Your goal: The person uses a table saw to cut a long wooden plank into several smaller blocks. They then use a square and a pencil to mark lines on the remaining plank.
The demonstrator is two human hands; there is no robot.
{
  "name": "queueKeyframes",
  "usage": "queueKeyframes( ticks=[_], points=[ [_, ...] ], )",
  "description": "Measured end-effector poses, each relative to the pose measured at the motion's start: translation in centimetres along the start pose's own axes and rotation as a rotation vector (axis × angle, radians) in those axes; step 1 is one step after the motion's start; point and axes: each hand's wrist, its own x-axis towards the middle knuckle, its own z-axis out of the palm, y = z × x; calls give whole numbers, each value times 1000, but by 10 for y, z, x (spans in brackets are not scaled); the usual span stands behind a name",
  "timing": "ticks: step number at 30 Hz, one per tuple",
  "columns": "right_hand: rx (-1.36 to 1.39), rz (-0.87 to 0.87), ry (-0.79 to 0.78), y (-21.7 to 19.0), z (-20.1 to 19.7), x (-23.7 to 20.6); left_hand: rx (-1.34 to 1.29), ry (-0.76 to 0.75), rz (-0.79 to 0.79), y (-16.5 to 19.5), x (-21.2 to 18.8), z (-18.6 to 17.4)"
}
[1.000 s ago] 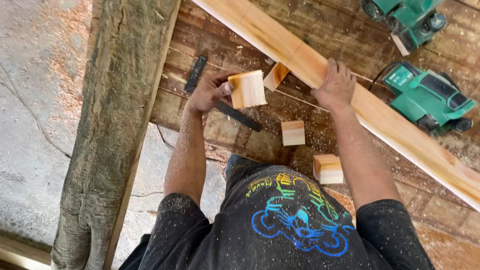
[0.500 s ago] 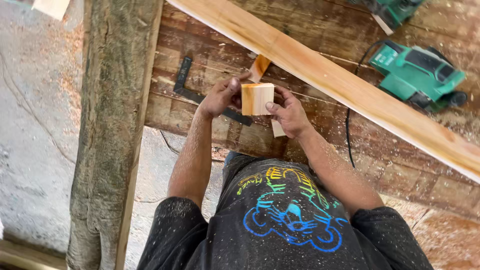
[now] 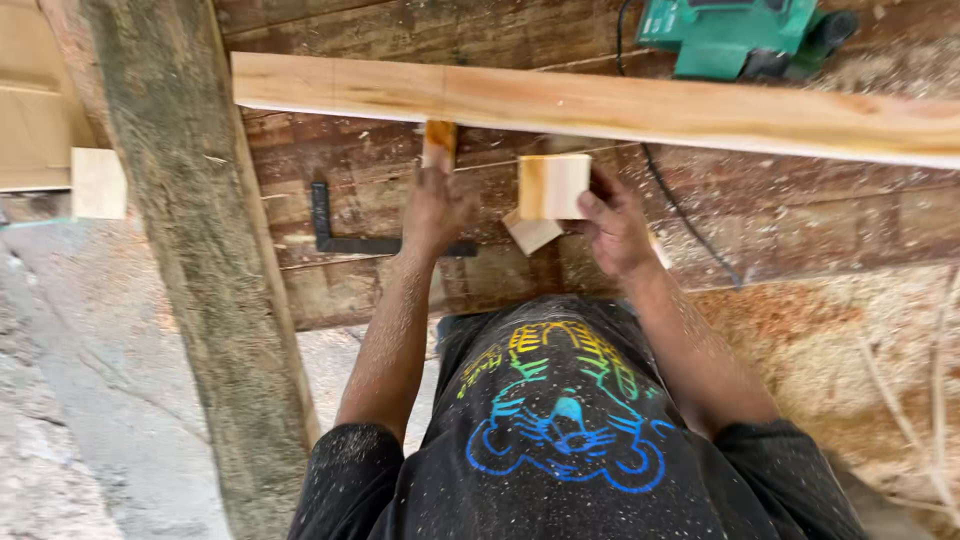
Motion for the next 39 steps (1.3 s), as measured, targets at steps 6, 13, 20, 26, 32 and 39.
queueKeyframes(
  ticks=[6,13,20,26,32,39],
  points=[
    [20,5,278,101,5,-48,-177,282,272,-79,55,16],
    [-339,166,289,195,43,-42,-1086,-570,373,-141,11,-79],
    [-1391,-312,179,169,129,-4,-873,-759,555,-143,-6,-165],
    [-1229,-518,-201,103,193,17,-711,-728,768,-139,-23,-193],
    [-1269,-525,-117,81,217,36,-544,-398,971,-128,-57,-202],
    [-1136,-537,-72,75,221,30,-550,-145,885,-107,-79,-199]
  ],
)
